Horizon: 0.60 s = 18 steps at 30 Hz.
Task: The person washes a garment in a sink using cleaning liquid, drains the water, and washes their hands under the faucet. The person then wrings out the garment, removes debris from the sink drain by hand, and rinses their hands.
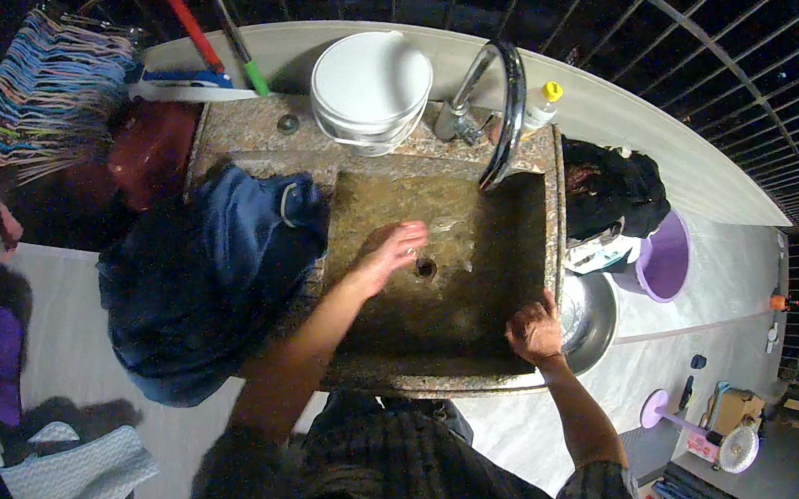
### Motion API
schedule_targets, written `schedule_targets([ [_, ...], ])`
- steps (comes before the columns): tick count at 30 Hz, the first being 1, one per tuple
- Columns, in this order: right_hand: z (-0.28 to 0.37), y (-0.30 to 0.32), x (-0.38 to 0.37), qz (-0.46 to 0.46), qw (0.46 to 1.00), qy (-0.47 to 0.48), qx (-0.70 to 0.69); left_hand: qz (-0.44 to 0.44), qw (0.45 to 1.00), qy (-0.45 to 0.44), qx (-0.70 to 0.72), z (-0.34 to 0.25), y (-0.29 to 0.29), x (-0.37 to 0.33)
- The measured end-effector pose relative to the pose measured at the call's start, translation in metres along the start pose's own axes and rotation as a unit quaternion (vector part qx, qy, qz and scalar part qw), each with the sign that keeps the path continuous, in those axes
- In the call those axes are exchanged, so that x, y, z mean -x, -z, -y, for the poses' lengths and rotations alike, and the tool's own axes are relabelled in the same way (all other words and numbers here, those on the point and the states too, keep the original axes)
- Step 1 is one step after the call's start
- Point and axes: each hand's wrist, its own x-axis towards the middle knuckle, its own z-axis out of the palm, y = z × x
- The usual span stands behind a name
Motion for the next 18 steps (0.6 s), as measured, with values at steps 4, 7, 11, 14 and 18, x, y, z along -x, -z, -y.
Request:
schedule_targets([
  [4,0.022,0.029,-0.021,-0.03,0.988,-0.091,-0.121,-0.022,0.972,0.028,0.234,-0.028,-0.087,-0.047],
  [7,0.066,0.092,-0.099,-0.076,0.864,-0.271,-0.418,-0.073,0.941,-0.043,0.327,-0.021,-0.09,-0.074],
  [11,0.097,0.187,-0.214,-0.127,0.723,-0.161,-0.66,-0.046,0.924,-0.035,0.378,0.0,-0.079,-0.088],
  [14,0.12,0.225,-0.253,-0.051,0.709,-0.118,-0.693,-0.047,0.921,-0.04,0.384,0.0,-0.082,-0.084],
  [18,0.149,0.247,-0.276,0.014,0.776,-0.096,-0.623,-0.007,0.968,-0.103,0.229,0.003,-0.062,-0.091],
])
